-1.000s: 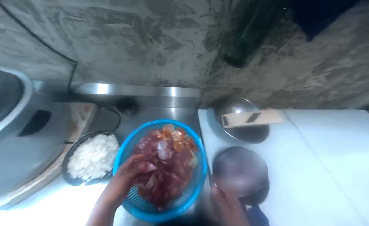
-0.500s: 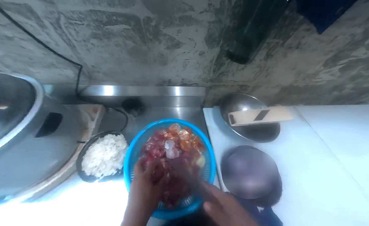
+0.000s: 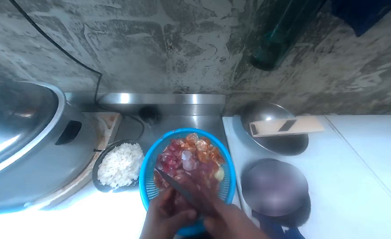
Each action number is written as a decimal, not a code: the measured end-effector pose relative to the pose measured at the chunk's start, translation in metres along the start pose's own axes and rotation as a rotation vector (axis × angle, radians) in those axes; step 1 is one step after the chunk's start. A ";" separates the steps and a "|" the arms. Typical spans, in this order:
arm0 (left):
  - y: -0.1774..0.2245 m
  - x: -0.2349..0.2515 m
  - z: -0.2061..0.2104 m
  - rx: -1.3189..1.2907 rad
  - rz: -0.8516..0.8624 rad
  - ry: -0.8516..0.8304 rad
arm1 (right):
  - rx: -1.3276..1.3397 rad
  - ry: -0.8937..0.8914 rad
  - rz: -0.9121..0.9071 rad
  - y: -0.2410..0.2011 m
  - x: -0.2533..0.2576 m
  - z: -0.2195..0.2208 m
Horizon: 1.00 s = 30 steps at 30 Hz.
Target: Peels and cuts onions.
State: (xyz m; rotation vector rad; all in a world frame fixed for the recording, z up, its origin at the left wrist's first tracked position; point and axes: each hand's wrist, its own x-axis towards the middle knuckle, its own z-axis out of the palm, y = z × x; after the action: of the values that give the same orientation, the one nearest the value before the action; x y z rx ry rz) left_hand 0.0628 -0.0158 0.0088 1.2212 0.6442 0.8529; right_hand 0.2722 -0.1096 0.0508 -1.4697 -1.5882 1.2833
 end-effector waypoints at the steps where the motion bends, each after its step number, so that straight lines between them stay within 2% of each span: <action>1: 0.002 -0.001 0.001 0.019 0.000 -0.009 | -0.011 0.000 0.010 -0.001 -0.001 0.000; 10: 0.008 -0.003 -0.001 0.120 0.088 -0.163 | -0.032 -0.017 -0.044 -0.004 -0.008 0.000; 14: 0.018 -0.006 0.006 0.068 0.063 -0.112 | -0.031 -0.012 -0.050 -0.009 -0.010 -0.001; 26: 0.012 -0.013 0.012 0.011 0.057 -0.120 | -0.087 -0.003 -0.085 -0.005 -0.022 0.000; 30: 0.015 -0.016 0.010 0.119 0.085 -0.166 | -0.079 -0.029 -0.063 -0.008 -0.023 0.000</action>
State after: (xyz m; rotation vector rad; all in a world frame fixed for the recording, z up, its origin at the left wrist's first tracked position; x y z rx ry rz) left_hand 0.0587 -0.0329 0.0253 1.4192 0.5171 0.7830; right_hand 0.2739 -0.1315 0.0619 -1.4433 -1.7080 1.2239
